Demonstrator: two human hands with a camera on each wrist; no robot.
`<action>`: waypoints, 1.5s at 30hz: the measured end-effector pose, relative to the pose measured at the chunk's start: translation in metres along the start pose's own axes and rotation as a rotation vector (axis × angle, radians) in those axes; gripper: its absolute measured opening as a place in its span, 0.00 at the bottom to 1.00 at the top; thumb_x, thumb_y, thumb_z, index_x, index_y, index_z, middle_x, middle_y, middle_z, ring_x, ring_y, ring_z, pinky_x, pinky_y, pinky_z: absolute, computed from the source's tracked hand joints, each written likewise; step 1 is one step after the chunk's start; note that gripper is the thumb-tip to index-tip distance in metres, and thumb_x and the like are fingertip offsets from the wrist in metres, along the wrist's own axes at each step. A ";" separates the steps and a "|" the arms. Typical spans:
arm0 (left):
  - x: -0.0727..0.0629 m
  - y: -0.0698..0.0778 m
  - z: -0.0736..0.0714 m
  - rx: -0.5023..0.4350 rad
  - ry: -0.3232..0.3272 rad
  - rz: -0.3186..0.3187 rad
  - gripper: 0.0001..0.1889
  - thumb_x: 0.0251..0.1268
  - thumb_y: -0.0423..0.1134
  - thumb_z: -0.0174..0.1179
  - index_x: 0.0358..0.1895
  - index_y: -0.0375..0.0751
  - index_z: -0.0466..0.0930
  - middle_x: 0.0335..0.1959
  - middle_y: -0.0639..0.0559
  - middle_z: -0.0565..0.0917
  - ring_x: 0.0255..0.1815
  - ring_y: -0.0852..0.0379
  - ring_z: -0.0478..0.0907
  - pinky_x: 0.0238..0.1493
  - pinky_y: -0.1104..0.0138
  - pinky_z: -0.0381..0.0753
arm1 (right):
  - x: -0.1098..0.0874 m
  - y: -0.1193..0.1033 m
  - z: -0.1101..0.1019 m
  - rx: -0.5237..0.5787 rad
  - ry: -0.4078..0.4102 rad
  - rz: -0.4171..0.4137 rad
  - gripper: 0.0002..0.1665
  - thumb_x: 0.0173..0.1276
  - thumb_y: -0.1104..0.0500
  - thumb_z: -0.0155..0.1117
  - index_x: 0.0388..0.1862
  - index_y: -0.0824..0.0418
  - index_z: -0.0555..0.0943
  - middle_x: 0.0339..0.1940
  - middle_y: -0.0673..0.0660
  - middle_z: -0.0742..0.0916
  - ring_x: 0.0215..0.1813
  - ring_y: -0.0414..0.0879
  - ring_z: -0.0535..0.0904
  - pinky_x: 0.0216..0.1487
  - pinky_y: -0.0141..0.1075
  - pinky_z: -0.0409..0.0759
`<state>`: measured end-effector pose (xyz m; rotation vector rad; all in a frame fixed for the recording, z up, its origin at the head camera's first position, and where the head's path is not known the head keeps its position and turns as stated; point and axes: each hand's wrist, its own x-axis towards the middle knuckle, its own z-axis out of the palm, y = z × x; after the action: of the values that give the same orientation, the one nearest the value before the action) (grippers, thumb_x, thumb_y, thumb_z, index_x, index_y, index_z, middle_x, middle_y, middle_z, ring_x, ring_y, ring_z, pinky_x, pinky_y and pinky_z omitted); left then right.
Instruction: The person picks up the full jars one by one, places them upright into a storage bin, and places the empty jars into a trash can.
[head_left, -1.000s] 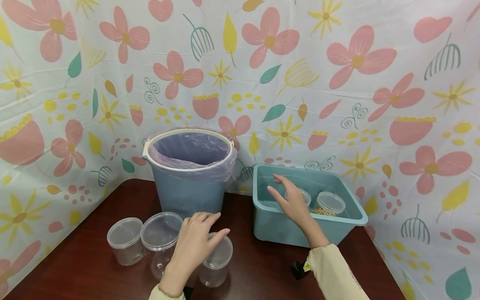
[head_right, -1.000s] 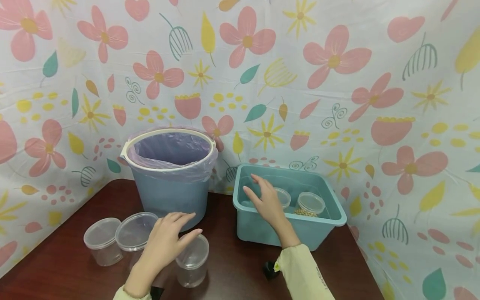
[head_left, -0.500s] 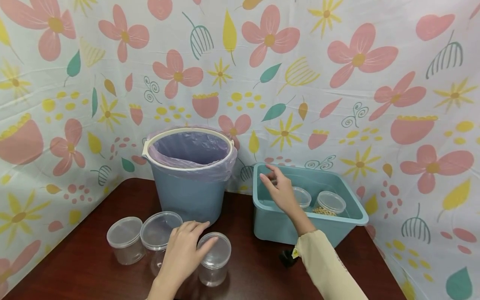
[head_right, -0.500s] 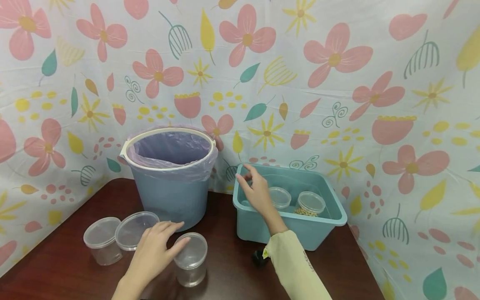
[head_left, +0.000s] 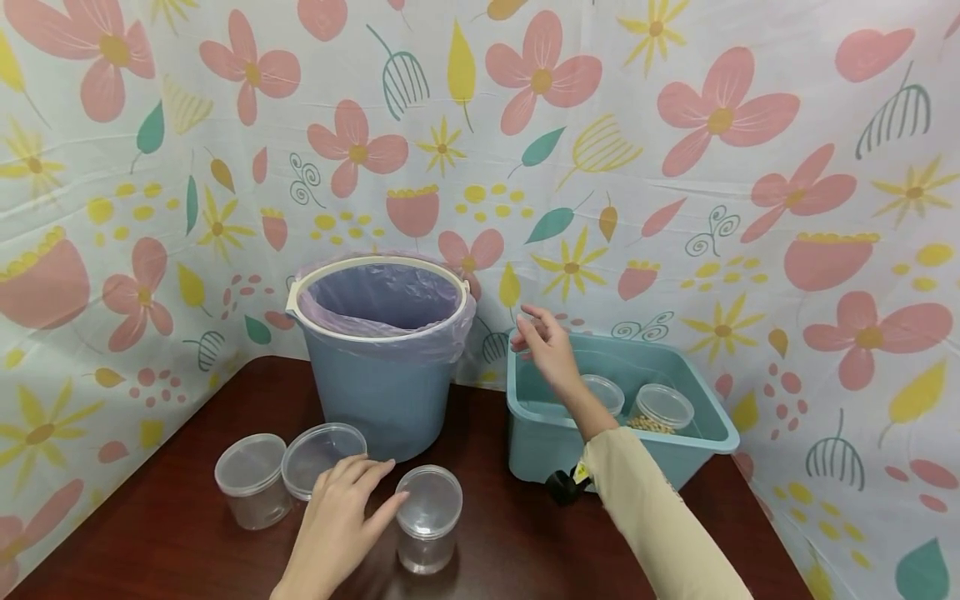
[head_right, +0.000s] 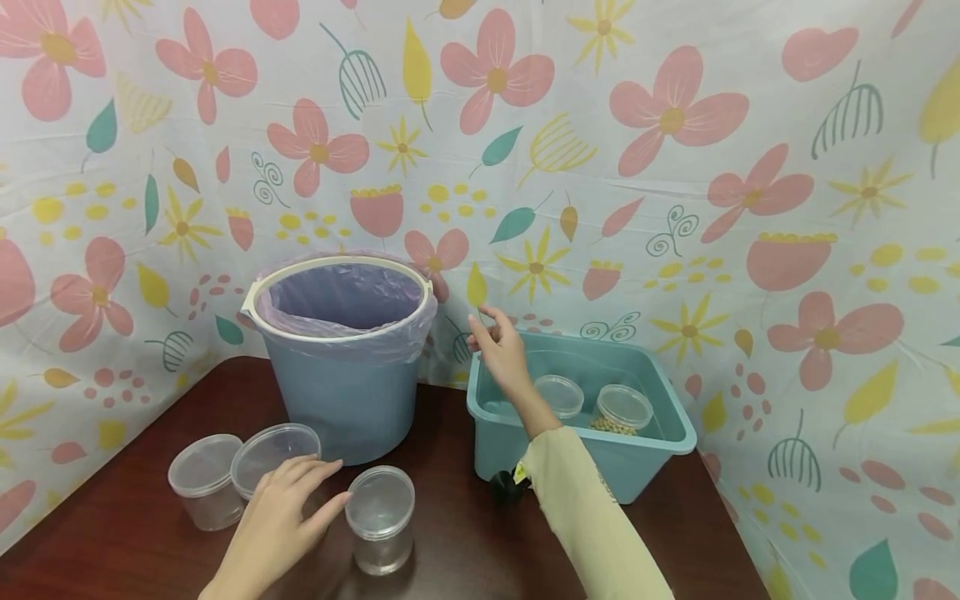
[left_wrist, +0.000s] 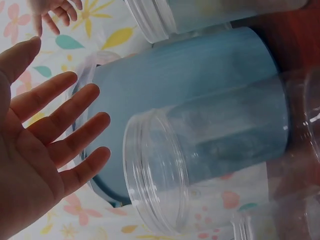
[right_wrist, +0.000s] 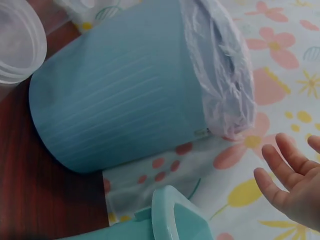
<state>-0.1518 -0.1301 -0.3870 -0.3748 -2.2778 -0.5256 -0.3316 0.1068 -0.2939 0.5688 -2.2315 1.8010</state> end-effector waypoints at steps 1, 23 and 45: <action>-0.002 -0.001 -0.001 0.001 0.001 -0.003 0.17 0.43 0.44 0.69 0.38 0.41 0.83 0.36 0.51 0.81 0.44 0.49 0.75 0.40 0.54 0.70 | 0.001 -0.001 0.001 0.008 -0.010 0.011 0.25 0.69 0.50 0.49 0.61 0.61 0.67 0.29 0.59 0.80 0.35 0.53 0.79 0.36 0.41 0.76; -0.022 -0.019 -0.015 0.033 0.067 -0.001 0.17 0.39 0.42 0.69 0.37 0.41 0.83 0.34 0.51 0.82 0.42 0.47 0.75 0.38 0.52 0.71 | 0.015 -0.016 0.053 0.126 -0.043 0.112 0.25 0.68 0.50 0.51 0.61 0.59 0.68 0.28 0.61 0.81 0.29 0.50 0.78 0.35 0.46 0.76; -0.034 -0.029 -0.033 0.054 0.088 -0.034 0.16 0.41 0.43 0.67 0.37 0.39 0.83 0.33 0.51 0.81 0.42 0.46 0.75 0.36 0.52 0.70 | 0.021 -0.011 0.086 0.165 -0.044 0.185 0.24 0.66 0.50 0.54 0.58 0.58 0.71 0.28 0.56 0.79 0.32 0.50 0.78 0.36 0.45 0.77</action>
<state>-0.1208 -0.1743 -0.3985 -0.2811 -2.2124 -0.4871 -0.3401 0.0180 -0.2950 0.4486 -2.2433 2.0974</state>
